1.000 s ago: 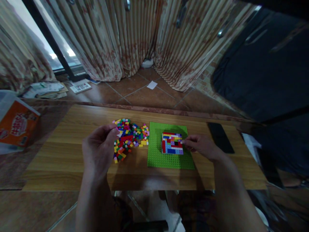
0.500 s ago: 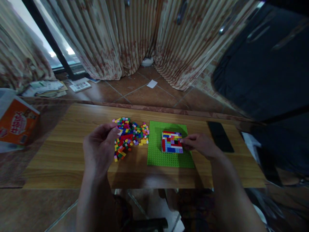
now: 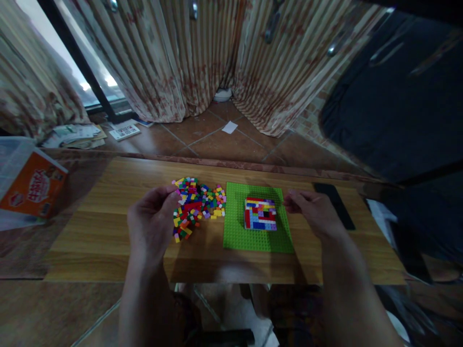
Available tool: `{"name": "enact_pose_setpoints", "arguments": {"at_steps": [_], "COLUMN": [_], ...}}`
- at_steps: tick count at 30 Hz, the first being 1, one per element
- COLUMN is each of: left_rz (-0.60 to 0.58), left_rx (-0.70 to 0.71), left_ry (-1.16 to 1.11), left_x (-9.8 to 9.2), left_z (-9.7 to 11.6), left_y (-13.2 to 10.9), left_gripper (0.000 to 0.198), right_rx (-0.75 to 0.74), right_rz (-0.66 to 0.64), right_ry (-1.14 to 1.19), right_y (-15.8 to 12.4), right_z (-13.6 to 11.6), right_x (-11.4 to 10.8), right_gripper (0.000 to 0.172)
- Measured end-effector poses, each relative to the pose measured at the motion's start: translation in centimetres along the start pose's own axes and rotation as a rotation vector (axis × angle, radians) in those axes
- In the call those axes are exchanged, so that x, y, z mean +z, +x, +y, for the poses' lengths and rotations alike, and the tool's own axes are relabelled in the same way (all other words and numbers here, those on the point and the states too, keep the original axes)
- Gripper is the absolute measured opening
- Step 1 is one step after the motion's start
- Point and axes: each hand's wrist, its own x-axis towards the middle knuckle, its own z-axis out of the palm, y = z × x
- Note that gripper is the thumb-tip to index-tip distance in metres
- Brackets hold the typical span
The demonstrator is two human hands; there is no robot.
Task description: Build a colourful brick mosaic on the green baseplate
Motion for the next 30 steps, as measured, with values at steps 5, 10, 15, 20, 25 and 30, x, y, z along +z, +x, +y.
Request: {"name": "enact_pose_setpoints", "arguments": {"at_steps": [5,10,15,20,25,30], "left_rz": [0.021,0.012,-0.028,-0.034,-0.005,-0.033], "left_rx": [-0.017,-0.002,0.018,0.006,0.001,0.007], "left_ry": [-0.021,-0.032,-0.048,-0.057,-0.036,-0.052], "left_x": [-0.1,-0.4,-0.7,-1.1,-1.4,-1.5], "left_z": [0.2,0.3,-0.1,-0.3,0.2,0.2], "left_y": [-0.1,-0.1,0.0,0.1,0.0,0.0], "left_gripper": [0.016,0.014,0.015,0.015,0.012,0.013], "right_rx": [-0.209,-0.446,-0.685,-0.694,-0.69,-0.706], "right_rz": [-0.047,-0.311,-0.378,-0.301,-0.268,-0.304], "right_ry": [0.02,-0.135,-0.324,-0.514,-0.614,-0.601], "right_y": [-2.1,-5.3,-6.2,-5.5,-5.3,-4.8], "right_z": [-1.6,-2.3,-1.6,-0.7,-1.1,-0.8], "right_x": [4.3,9.8,13.8,16.1,17.1,17.1], "right_gripper": [0.029,0.017,0.021,0.018,0.018,0.016]}}
